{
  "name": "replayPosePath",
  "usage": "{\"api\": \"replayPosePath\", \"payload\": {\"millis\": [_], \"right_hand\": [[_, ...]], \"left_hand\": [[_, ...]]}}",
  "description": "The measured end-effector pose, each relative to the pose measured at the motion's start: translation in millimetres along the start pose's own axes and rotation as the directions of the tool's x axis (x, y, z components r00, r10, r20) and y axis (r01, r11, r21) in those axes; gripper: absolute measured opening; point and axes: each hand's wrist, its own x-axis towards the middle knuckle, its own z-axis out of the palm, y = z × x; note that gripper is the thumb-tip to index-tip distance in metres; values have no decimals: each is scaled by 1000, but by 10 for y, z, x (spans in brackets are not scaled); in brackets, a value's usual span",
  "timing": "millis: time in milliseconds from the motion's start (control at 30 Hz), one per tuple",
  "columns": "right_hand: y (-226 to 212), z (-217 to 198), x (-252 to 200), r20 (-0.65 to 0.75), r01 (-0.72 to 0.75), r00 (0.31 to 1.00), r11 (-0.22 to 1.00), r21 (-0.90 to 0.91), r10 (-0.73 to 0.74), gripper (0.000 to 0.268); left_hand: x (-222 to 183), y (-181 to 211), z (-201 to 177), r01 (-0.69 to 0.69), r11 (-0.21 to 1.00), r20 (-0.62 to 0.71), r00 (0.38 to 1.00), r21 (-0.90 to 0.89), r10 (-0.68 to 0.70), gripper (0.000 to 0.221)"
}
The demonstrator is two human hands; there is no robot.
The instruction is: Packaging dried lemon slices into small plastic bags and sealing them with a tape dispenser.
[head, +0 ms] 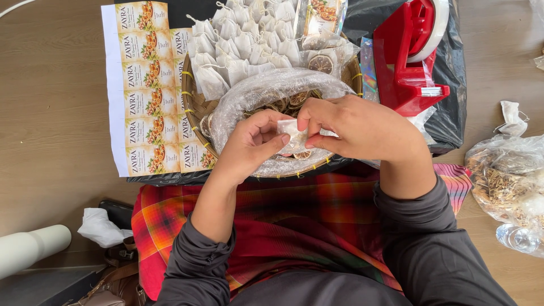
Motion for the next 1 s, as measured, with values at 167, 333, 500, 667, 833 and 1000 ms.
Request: {"api": "replayPosePath", "payload": {"millis": [167,333,500,667,833,1000], "right_hand": [[-33,13,11,-5,-30,1000,999,-16,29,18],[-29,58,2,-18,-64,998,997,-48,63,19],[-52,85,-18,-24,-85,996,989,-119,83,26],[-178,65,-33,-52,-118,993,961,-251,109,32],[-192,117,-72,-113,-169,984,923,-346,138,31],[-164,140,-100,-193,-241,965,899,-365,180,36]], "left_hand": [[1,-153,-52,-4,1000,9,1000,-2,4,29],[20,-75,-25,-16,1000,14,1000,2,16,28],[24,-150,-55,-13,1000,19,1000,0,13,28],[30,-229,-85,-11,1000,15,1000,-12,11,28],[27,-86,-35,-18,1000,12,1000,-22,19,29],[-17,14,-3,-4,999,5,1000,-41,4,28]]}}
